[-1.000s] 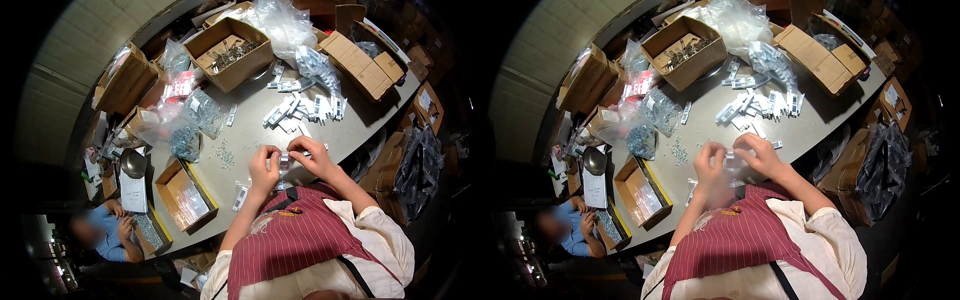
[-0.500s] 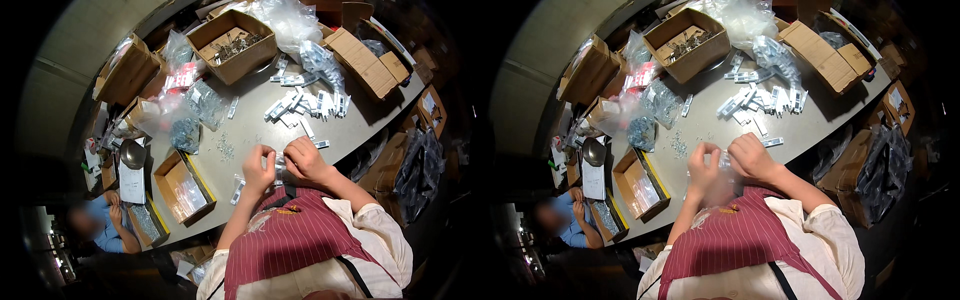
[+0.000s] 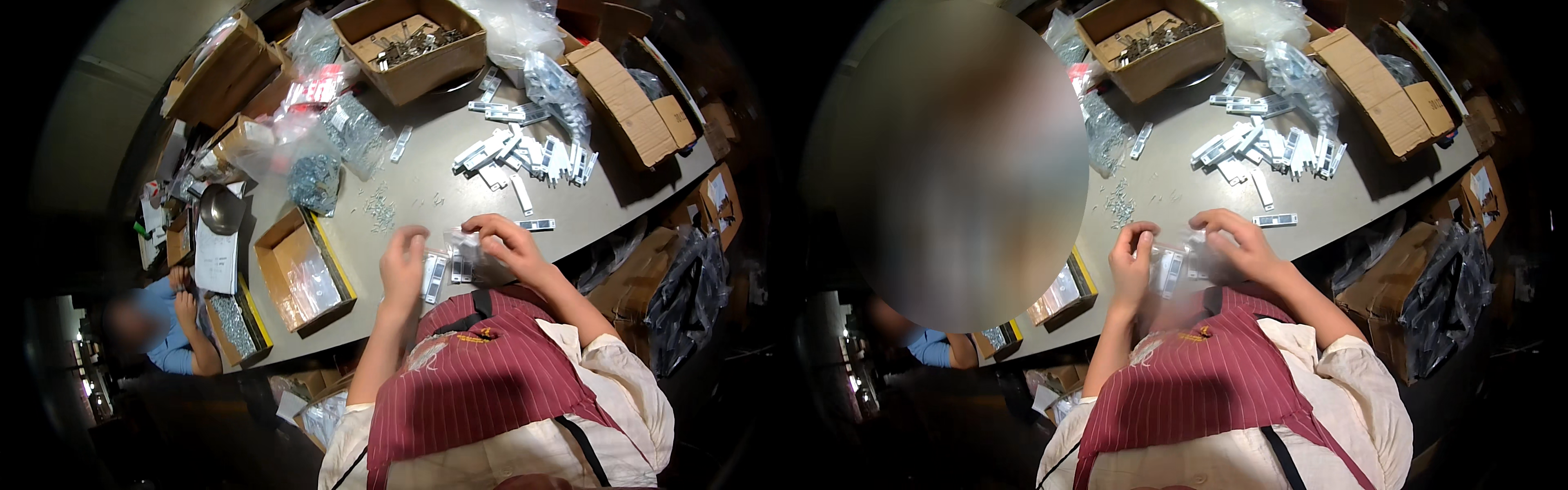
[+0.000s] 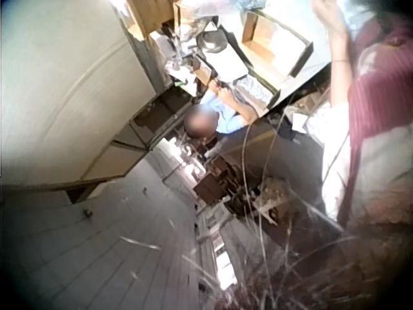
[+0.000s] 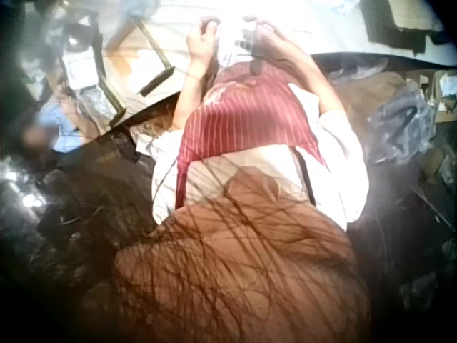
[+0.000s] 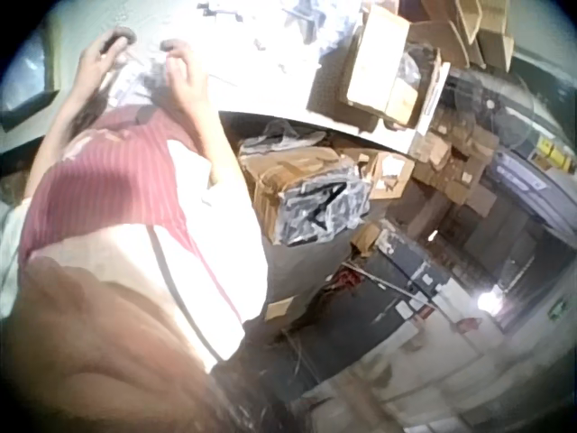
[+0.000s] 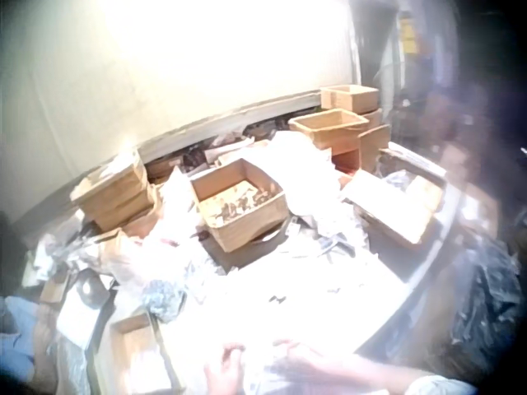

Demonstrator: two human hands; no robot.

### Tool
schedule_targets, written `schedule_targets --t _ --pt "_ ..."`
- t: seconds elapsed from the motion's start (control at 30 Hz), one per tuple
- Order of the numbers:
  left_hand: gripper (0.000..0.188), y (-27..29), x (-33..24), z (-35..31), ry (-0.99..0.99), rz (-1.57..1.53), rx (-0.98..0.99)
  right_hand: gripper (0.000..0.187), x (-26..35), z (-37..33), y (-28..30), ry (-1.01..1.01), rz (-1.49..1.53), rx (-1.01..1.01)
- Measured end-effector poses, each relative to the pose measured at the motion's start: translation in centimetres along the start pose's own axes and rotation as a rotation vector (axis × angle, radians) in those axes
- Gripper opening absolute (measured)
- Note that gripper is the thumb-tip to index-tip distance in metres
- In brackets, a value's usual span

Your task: The person assembles small metal hardware components by hand, picking up pieces from a table and inserting them into white plastic housings. The person places the assembled units on the table and continues the process with additional parts.

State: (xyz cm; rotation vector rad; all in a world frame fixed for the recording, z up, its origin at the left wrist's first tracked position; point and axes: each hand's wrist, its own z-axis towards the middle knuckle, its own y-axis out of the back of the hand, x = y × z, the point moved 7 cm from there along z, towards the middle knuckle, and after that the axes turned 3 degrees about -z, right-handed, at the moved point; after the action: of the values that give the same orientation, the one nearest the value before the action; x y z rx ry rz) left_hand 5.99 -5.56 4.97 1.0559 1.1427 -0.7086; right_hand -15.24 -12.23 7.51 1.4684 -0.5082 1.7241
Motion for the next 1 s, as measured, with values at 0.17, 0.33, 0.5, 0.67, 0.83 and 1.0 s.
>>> schedule_targets --t 0.17,0.33,0.5,0.67,0.83,1.0 --pt "0.083 2.5 3.6 -3.7 -0.065 0.727 0.061 0.020 -8.0 -2.3 1.0 -0.675 0.802 -0.256" --pt "0.105 -0.7 2.9 -6.3 0.156 1.025 0.319 0.033 -10.2 -2.2 -0.2 -0.695 0.086 -0.018" --pt "0.088 -0.7 3.6 -6.0 0.190 0.884 0.230 0.058 -8.4 -0.8 -3.2 -0.501 -0.575 0.248" --pt "0.065 -0.7 4.0 -6.2 0.122 0.800 0.084 0.046 -12.5 0.4 -2.8 -0.504 -0.441 0.341" --pt "0.057 0.1 4.4 -7.1 0.083 0.754 -0.106 0.032 -13.0 -0.7 -1.3 -0.833 0.286 0.355" --pt "0.052 1.1 4.5 -10.5 0.374 0.568 -0.225 0.030 -10.9 -0.5 -1.1 -0.888 0.705 0.425"
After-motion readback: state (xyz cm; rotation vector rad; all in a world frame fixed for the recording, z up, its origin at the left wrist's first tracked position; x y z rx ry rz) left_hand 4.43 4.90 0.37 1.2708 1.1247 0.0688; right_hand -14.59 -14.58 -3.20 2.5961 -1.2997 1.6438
